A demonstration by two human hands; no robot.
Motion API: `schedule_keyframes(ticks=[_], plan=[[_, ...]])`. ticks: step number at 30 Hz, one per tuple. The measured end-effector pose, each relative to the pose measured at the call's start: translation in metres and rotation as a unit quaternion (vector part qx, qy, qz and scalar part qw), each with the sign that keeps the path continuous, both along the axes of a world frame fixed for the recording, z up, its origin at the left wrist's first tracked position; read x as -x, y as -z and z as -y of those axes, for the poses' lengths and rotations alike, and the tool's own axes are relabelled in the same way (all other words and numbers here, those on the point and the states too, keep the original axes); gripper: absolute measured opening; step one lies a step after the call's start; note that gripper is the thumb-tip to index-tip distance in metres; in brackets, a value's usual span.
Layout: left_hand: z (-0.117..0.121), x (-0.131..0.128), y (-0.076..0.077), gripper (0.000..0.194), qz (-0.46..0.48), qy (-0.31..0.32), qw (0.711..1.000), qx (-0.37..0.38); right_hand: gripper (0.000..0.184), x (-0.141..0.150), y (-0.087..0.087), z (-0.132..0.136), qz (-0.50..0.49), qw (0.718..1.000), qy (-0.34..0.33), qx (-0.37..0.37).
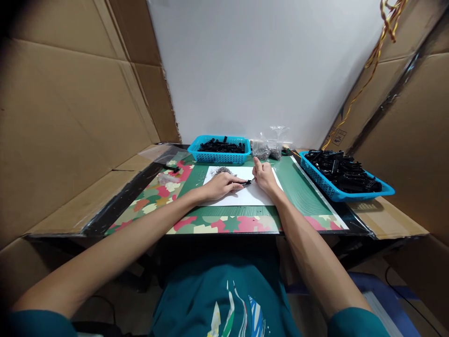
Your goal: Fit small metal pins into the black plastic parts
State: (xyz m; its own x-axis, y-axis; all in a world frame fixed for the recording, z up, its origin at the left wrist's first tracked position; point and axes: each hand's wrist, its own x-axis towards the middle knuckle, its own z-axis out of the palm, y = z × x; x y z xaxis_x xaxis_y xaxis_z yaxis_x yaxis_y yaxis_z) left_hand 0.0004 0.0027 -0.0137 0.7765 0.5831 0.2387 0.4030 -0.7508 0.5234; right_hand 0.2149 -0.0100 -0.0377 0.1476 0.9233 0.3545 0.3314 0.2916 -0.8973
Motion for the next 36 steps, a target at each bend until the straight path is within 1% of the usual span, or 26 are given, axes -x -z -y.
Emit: schedule_keyframes(ticks=[4, 7, 10, 13, 15, 17, 20, 22, 24, 25, 27, 29, 30, 31, 32, 34, 36], plan=[[0.001, -0.001, -0.002, 0.032, 0.003, -0.003, 1.000, 0.015, 0.078, 0.003, -0.002, 0.001, 0.025, 1.000, 0.003, -0.008], [-0.001, 0.000, -0.002, 0.035, 0.007, 0.009, 0.999, 0.036, 0.080, 0.006, -0.003, 0.002, 0.033, 0.999, 0.003, -0.022], [-0.002, 0.001, -0.003, 0.038, 0.013, 0.022, 0.998, 0.064, 0.081, 0.008, -0.002, 0.001, 0.021, 0.999, -0.001, -0.024], [0.000, 0.001, -0.005, 0.040, 0.022, 0.022, 0.995, 0.089, 0.078, 0.007, -0.002, 0.000, -0.034, 0.999, -0.025, -0.010], [0.003, 0.002, -0.006, 0.043, 0.037, 0.006, 0.995, 0.097, 0.076, 0.003, -0.004, -0.002, -0.088, 0.996, -0.022, -0.017], [0.006, 0.002, -0.007, 0.047, 0.060, -0.015, 0.994, 0.095, 0.071, -0.003, -0.007, -0.004, -0.140, 0.989, -0.001, -0.050], [0.007, 0.004, -0.007, 0.051, 0.101, -0.034, 0.990, 0.090, 0.055, -0.014, -0.010, -0.008, -0.196, 0.974, 0.022, -0.110], [0.007, 0.006, -0.006, 0.052, 0.113, -0.048, 0.989, 0.084, 0.054, -0.022, -0.010, -0.009, -0.215, 0.968, 0.030, -0.127], [0.007, 0.008, -0.006, 0.050, 0.098, -0.061, 0.992, 0.059, 0.056, -0.028, -0.007, -0.012, -0.218, 0.967, 0.047, -0.121], [0.008, 0.009, -0.007, 0.047, 0.079, -0.063, 0.994, 0.033, 0.057, -0.031, -0.006, -0.013, -0.212, 0.968, 0.068, -0.116], [0.009, 0.011, -0.010, 0.042, 0.023, -0.058, 0.997, -0.045, 0.058, -0.037, -0.001, -0.015, -0.182, 0.969, 0.124, -0.109], [0.010, 0.012, -0.013, 0.039, -0.029, -0.055, 0.991, -0.121, 0.059, -0.042, 0.002, -0.016, -0.137, 0.969, 0.179, -0.103], [0.011, 0.013, -0.014, 0.039, -0.047, -0.059, 0.986, -0.146, 0.060, -0.043, 0.003, -0.015, -0.116, 0.970, 0.193, -0.096], [0.010, 0.013, -0.016, 0.039, -0.057, -0.069, 0.983, -0.161, 0.061, -0.044, 0.003, -0.015, -0.097, 0.973, 0.190, -0.086], [0.010, 0.014, -0.017, 0.039, -0.060, -0.085, 0.980, -0.168, 0.061, -0.043, 0.003, -0.014, -0.080, 0.979, 0.174, -0.073], [0.006, 0.016, -0.019, 0.038, -0.056, -0.128, 0.975, -0.173, 0.061, -0.038, 0.002, -0.011, -0.037, 0.990, 0.124, -0.058], [0.001, 0.019, -0.021, 0.037, -0.040, -0.180, 0.967, -0.177, 0.060, -0.027, 0.001, -0.009, 0.034, 0.995, 0.075, -0.061]])
